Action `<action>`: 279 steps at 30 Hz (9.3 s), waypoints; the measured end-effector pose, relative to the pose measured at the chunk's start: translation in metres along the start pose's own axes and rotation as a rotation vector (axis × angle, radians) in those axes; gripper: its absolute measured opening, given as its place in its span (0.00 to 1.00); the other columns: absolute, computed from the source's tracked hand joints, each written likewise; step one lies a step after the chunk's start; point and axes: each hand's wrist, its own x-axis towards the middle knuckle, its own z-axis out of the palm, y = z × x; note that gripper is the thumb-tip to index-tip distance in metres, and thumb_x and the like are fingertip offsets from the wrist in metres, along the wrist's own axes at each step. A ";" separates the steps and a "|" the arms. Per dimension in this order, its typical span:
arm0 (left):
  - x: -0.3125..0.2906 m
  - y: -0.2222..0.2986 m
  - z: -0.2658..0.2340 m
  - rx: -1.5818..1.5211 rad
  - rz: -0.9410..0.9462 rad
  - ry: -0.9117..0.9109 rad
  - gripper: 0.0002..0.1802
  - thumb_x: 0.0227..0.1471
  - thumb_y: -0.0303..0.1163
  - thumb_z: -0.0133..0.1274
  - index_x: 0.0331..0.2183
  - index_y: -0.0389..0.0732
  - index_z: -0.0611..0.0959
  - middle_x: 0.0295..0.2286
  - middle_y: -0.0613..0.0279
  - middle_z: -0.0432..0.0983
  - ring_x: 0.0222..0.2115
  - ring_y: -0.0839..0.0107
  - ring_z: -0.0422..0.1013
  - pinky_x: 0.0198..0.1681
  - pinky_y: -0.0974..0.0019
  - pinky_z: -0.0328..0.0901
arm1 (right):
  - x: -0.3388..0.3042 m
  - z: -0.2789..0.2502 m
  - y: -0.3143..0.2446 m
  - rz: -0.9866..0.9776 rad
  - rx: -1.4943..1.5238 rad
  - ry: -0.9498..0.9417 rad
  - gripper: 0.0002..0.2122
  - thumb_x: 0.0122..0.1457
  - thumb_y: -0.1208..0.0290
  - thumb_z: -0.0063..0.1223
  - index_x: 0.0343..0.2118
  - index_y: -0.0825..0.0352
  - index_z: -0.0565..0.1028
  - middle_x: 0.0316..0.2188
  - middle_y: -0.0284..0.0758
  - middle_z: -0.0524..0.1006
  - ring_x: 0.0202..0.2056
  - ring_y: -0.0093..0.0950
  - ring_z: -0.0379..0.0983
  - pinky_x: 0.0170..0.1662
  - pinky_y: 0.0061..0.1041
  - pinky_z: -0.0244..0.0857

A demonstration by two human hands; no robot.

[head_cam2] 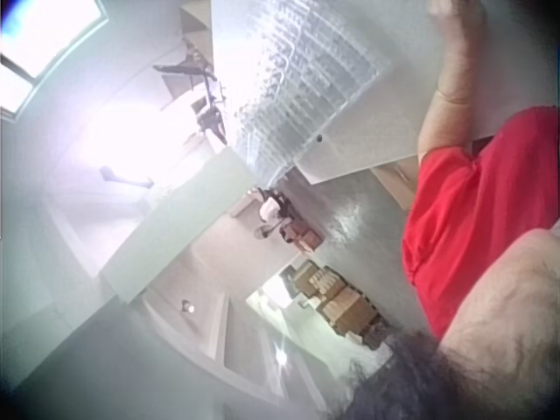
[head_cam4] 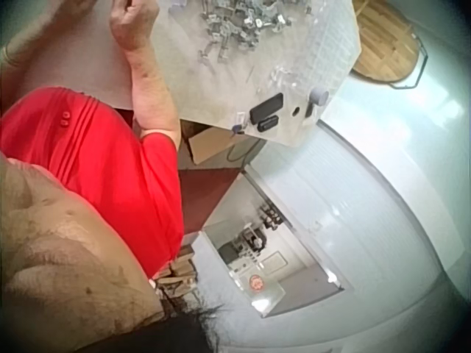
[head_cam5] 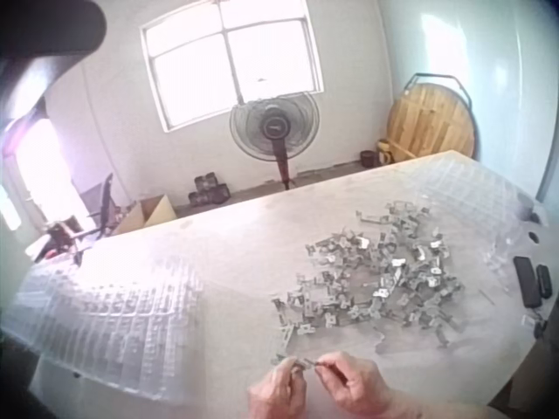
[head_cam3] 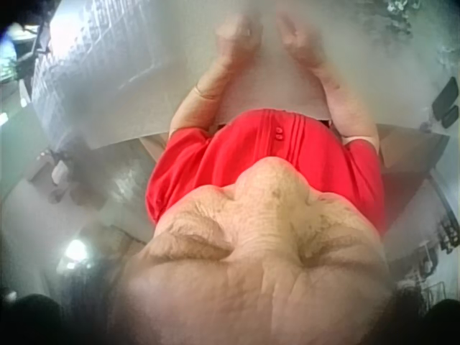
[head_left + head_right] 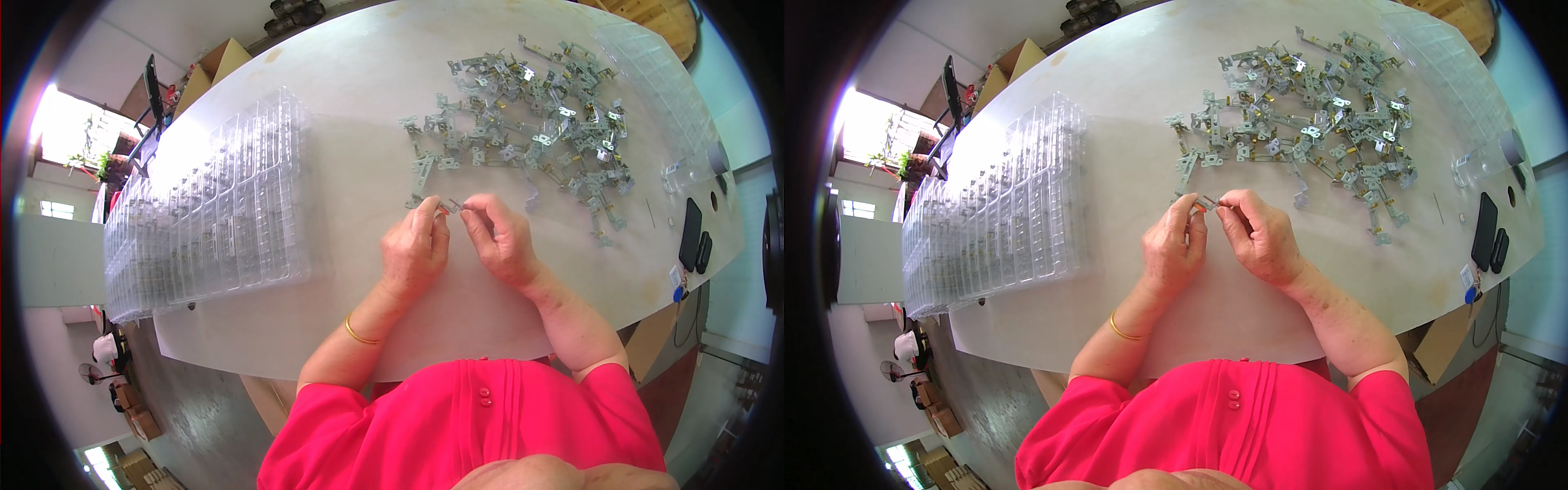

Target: Assembling small metal components and placing them into a plastic sorting tray.

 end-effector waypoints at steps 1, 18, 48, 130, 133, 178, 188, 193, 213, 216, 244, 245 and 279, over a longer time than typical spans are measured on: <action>-0.001 0.000 0.000 0.030 0.014 0.005 0.15 0.51 0.19 0.57 0.44 0.35 0.78 0.25 0.60 0.79 0.18 0.70 0.72 0.22 0.67 0.67 | 0.000 0.001 0.000 0.017 0.012 0.009 0.05 0.63 0.78 0.55 0.41 0.67 0.72 0.21 0.33 0.74 0.21 0.20 0.68 0.25 0.22 0.63; -0.003 0.002 0.000 0.134 0.161 -0.099 0.14 0.51 0.21 0.56 0.42 0.36 0.80 0.21 0.60 0.75 0.17 0.66 0.71 0.23 0.64 0.66 | 0.006 -0.003 -0.004 -0.056 -0.016 0.067 0.02 0.62 0.78 0.56 0.37 0.67 0.75 0.29 0.29 0.72 0.29 0.18 0.70 0.27 0.19 0.65; -0.003 -0.002 -0.005 -0.598 -0.469 -0.123 0.10 0.66 0.27 0.44 0.44 0.36 0.79 0.21 0.71 0.69 0.19 0.85 0.60 0.22 0.78 0.57 | 0.002 -0.002 -0.005 0.213 0.091 -0.001 0.03 0.65 0.75 0.55 0.35 0.68 0.75 0.19 0.26 0.71 0.21 0.14 0.60 0.24 0.20 0.58; 0.001 0.000 -0.013 -0.802 -0.573 -0.354 0.13 0.66 0.32 0.39 0.43 0.34 0.74 0.21 0.69 0.61 0.22 0.79 0.58 0.27 0.71 0.58 | 0.000 -0.006 -0.014 0.149 0.219 -0.052 0.03 0.65 0.74 0.55 0.35 0.67 0.75 0.19 0.25 0.69 0.22 0.13 0.60 0.24 0.19 0.58; 0.001 0.000 -0.015 -0.748 -0.586 -0.367 0.15 0.67 0.35 0.39 0.43 0.36 0.76 0.19 0.67 0.64 0.21 0.78 0.60 0.26 0.70 0.59 | 0.000 -0.007 -0.014 0.138 0.177 -0.058 0.03 0.64 0.74 0.56 0.34 0.67 0.74 0.18 0.28 0.69 0.21 0.15 0.61 0.24 0.20 0.58; 0.004 -0.004 -0.017 -1.039 -0.660 -0.424 0.16 0.67 0.34 0.39 0.41 0.33 0.76 0.19 0.69 0.59 0.21 0.76 0.60 0.29 0.69 0.60 | 0.006 -0.011 -0.006 0.194 0.147 -0.078 0.04 0.66 0.73 0.53 0.35 0.67 0.75 0.21 0.30 0.74 0.24 0.18 0.65 0.29 0.21 0.63; 0.007 0.004 -0.021 -0.518 -0.347 -0.465 0.12 0.64 0.30 0.41 0.41 0.37 0.77 0.21 0.66 0.67 0.22 0.75 0.62 0.27 0.68 0.60 | 0.008 -0.018 -0.012 0.207 0.148 -0.164 0.05 0.67 0.73 0.52 0.34 0.67 0.74 0.23 0.30 0.74 0.25 0.18 0.66 0.30 0.21 0.63; 0.006 0.002 -0.021 -0.434 -0.143 -0.451 0.08 0.61 0.25 0.44 0.41 0.36 0.77 0.21 0.57 0.67 0.20 0.65 0.65 0.26 0.63 0.62 | 0.012 -0.023 -0.015 0.508 0.492 -0.278 0.07 0.70 0.70 0.45 0.39 0.66 0.74 0.24 0.24 0.70 0.26 0.15 0.62 0.29 0.18 0.60; -0.004 0.005 -0.008 -0.109 0.108 -0.260 0.08 0.52 0.21 0.53 0.37 0.37 0.76 0.22 0.54 0.72 0.21 0.54 0.69 0.27 0.55 0.64 | 0.008 -0.013 0.000 0.203 0.565 -0.050 0.04 0.66 0.72 0.54 0.40 0.66 0.74 0.42 0.29 0.75 0.41 0.15 0.70 0.45 0.19 0.67; -0.003 0.005 -0.007 -0.060 0.084 -0.205 0.09 0.53 0.22 0.53 0.38 0.37 0.76 0.24 0.53 0.74 0.23 0.54 0.71 0.29 0.55 0.65 | 0.008 -0.015 -0.006 0.266 0.554 -0.109 0.04 0.67 0.72 0.53 0.40 0.66 0.74 0.40 0.29 0.76 0.38 0.15 0.71 0.43 0.18 0.68; 0.006 0.011 -0.023 -1.025 -0.625 -0.663 0.22 0.64 0.34 0.51 0.55 0.33 0.74 0.39 0.58 0.80 0.34 0.74 0.74 0.39 0.69 0.68 | 0.014 -0.018 0.006 0.148 0.344 0.078 0.04 0.65 0.73 0.56 0.37 0.67 0.74 0.27 0.27 0.74 0.27 0.15 0.69 0.31 0.16 0.67; 0.005 0.010 -0.021 -1.025 -0.625 -0.663 0.22 0.64 0.34 0.51 0.55 0.33 0.74 0.39 0.58 0.80 0.34 0.74 0.74 0.39 0.69 0.68 | 0.014 -0.019 0.006 0.149 0.344 0.079 0.04 0.65 0.73 0.56 0.37 0.67 0.74 0.27 0.27 0.74 0.27 0.15 0.69 0.31 0.16 0.67; 0.016 -0.008 -0.028 -0.802 -0.491 -0.061 0.16 0.63 0.24 0.50 0.52 0.33 0.73 0.37 0.60 0.75 0.33 0.77 0.73 0.37 0.72 0.70 | 0.011 -0.016 -0.007 -0.181 -0.134 -0.029 0.04 0.59 0.78 0.58 0.32 0.64 0.74 0.26 0.37 0.76 0.26 0.40 0.73 0.28 0.35 0.66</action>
